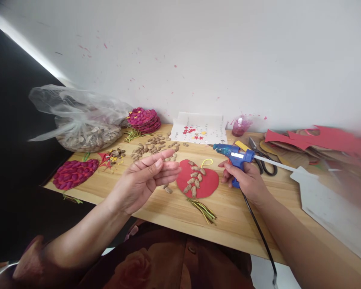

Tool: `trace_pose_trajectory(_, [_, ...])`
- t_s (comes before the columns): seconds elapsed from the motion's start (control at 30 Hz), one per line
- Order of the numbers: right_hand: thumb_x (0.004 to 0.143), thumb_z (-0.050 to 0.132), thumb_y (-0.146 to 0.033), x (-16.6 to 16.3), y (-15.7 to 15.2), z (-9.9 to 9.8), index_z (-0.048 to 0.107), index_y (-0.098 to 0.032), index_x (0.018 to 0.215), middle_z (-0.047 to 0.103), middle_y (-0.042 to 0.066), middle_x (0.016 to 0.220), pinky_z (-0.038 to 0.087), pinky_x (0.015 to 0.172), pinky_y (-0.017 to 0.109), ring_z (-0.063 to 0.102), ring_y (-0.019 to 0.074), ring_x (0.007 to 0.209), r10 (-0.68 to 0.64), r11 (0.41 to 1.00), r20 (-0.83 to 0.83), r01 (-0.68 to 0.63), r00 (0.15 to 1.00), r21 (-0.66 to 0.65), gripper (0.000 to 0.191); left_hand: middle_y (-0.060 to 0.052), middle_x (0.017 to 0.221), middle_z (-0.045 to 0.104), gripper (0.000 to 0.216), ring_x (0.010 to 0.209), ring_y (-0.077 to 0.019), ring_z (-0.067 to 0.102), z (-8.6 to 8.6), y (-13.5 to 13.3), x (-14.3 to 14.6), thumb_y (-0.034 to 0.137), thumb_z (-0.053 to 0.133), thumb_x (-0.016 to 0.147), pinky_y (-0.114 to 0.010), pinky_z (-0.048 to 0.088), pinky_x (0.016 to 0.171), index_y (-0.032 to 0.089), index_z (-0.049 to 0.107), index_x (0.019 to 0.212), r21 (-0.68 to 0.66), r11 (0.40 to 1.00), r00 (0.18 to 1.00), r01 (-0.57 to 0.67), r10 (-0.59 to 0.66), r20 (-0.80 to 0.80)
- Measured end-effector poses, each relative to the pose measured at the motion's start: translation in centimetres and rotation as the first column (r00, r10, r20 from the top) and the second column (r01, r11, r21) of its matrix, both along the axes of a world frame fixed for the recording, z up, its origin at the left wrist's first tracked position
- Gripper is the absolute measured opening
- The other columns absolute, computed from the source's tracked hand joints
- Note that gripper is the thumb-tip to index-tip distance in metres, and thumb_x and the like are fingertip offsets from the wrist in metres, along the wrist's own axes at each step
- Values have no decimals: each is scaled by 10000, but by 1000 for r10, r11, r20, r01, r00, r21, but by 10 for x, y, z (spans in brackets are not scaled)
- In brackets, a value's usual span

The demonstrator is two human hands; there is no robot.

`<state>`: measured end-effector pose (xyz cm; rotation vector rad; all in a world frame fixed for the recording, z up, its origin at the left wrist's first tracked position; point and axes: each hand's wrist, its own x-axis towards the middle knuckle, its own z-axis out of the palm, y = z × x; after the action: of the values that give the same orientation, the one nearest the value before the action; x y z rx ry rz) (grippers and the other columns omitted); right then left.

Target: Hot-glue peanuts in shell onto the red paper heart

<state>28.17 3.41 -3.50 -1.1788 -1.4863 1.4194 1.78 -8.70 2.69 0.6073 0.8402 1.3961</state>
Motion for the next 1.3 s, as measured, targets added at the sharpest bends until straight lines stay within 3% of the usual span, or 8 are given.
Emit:
trace_pose_trajectory(0.43, [782, 791, -536, 0, 0, -1, 740, -187, 895, 617, 7, 677, 467, 447, 236, 667, 176, 601, -1, 1000, -4, 1, 1000, 2, 370, -135, 1119, 778, 309, 1050, -269, 749, -2, -1, -1, 225, 723, 910, -385, 574, 979, 162, 730, 1212, 25, 999, 1000, 27, -27, 5])
trace_pose_trajectory(0.87, [774, 792, -538, -1, -1, 0, 741, -185, 901, 619, 15, 685, 467, 449, 246, 663, 184, 602, -12, 1000, -2, 12, 1000, 1, 379, -115, 1098, 786, 415, 1033, -264, 753, -3, 0, 1, 199, 823, 809, -417, 568, 1008, 178, 734, 1213, 8, 1000, 999, -17, 17, -34])
trace_pose_trajectory(0.97, [768, 800, -541, -1, -1, 0, 745, -186, 894, 619, 16, 675, 463, 445, 251, 660, 187, 593, -15, 1000, 0, 15, 1000, -4, 381, -88, 1057, 798, 422, 1008, -239, 760, -6, 1, 0, 178, 841, 785, -376, 588, 975, 200, 743, 1195, 26, 999, 998, -24, 25, -57])
trace_pose_trajectory(1.3, [807, 791, -504, 1, -1, 1, 764, -214, 873, 624, 25, 697, 465, 458, 262, 674, 200, 620, -3, 1000, 0, 3, 1000, -15, 299, -42, 777, 785, 195, 689, -150, 751, -8, 0, -4, 228, 897, 718, -247, 621, 699, 147, 746, 811, 17, 997, 990, -82, 83, -113])
